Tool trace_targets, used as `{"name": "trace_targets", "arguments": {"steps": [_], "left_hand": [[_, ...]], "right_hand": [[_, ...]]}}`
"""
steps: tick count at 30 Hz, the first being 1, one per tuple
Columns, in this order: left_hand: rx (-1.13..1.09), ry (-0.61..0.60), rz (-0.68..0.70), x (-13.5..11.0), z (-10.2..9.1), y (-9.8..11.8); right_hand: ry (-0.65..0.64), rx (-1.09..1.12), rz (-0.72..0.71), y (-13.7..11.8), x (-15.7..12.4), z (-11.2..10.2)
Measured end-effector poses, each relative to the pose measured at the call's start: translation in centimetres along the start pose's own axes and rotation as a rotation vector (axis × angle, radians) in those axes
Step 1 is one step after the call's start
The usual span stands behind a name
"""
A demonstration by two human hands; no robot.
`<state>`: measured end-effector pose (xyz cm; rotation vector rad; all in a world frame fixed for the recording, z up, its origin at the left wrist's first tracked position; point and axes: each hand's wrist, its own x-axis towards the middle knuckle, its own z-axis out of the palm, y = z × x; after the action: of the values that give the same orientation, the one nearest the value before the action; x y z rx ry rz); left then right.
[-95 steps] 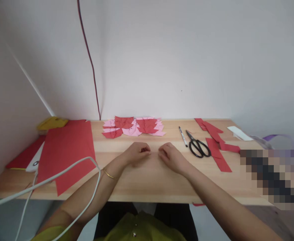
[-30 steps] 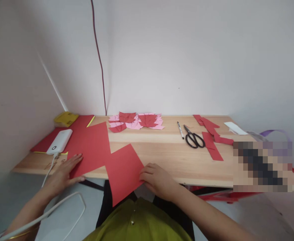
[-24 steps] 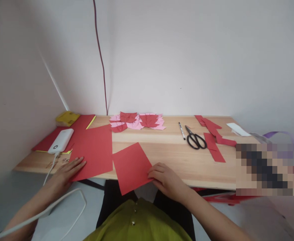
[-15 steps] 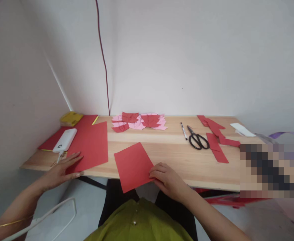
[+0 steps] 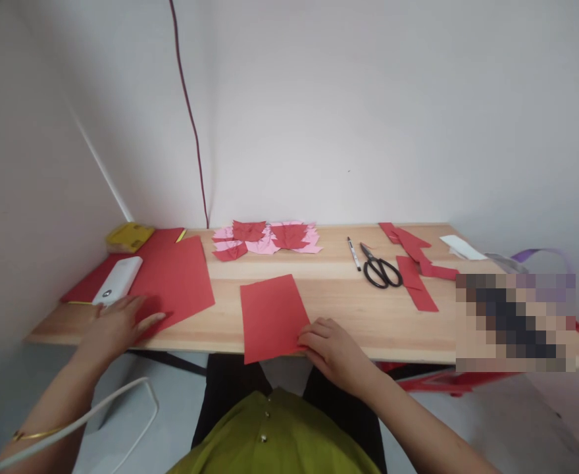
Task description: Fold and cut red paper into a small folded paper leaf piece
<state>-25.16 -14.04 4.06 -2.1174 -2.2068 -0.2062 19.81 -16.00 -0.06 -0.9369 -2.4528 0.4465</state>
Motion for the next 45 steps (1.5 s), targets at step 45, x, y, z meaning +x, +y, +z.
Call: {"name": "trace_targets", "arguments": {"steps": [45], "left_hand": [[-0.283, -0.079, 0.113, 5.2, 4.5, 18.9]], "right_hand": [[0.049, -0.233, 0.579, 1.0, 4.9, 1.5]]}}
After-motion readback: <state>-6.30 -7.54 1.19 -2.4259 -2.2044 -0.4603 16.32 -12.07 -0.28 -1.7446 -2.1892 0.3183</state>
